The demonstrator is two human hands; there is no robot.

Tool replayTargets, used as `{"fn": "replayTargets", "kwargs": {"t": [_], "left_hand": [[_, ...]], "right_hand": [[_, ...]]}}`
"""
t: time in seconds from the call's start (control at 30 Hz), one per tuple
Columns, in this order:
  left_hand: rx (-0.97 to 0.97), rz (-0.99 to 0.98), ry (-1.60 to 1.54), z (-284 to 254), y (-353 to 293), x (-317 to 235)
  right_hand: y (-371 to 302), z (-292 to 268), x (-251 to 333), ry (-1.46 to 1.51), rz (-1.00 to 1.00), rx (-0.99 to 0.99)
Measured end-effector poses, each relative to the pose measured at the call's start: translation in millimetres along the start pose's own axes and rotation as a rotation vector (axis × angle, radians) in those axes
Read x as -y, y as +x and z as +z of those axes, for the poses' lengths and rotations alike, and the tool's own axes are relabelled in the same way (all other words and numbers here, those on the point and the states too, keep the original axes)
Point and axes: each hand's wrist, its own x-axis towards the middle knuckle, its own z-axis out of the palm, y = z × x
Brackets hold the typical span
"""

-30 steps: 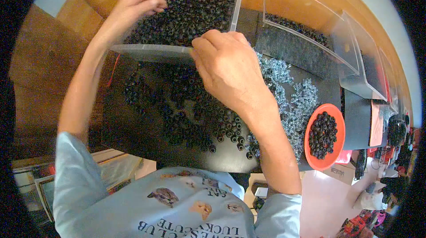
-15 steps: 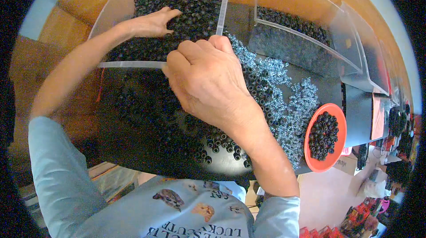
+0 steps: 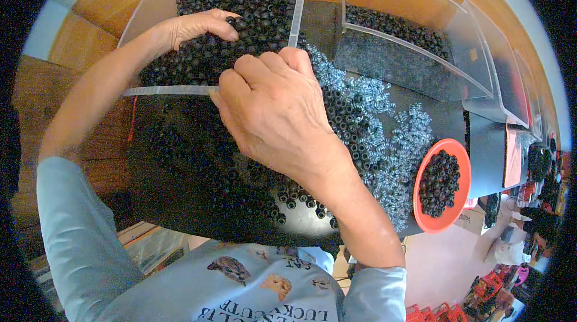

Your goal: The person assembles small black components by pressing pieces together by hand, sorts parts on the table, and organizes components using plastic containers.

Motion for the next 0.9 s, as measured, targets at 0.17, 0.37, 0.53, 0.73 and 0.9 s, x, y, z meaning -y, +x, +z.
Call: {"fn": "replayTargets", "kwargs": {"t": [0.17, 0.37, 0.53, 0.73, 0.9], "left_hand": [[-0.152, 0.081, 0.07, -2, -12, -7], [-0.436, 0.014, -0.003, 10, -47, -36], [-0.388, 0.188, -0.149, -9, -67, -27], [-0.597, 0.471, -0.442, 11, -99, -62], [-0.384, 0.525, -1.013, 51, -111, -90]], "right_hand": [[0, 1, 2, 0.017, -0.031, -0.05], [8, -5, 7, 0.069, 0.031, -0.062], [64, 4, 19, 0.04, -0.092, -0.386], [105, 26, 41, 0.816, 0.542, -0.252], [129, 49, 28, 1.181, 0.923, -0.228]]}}
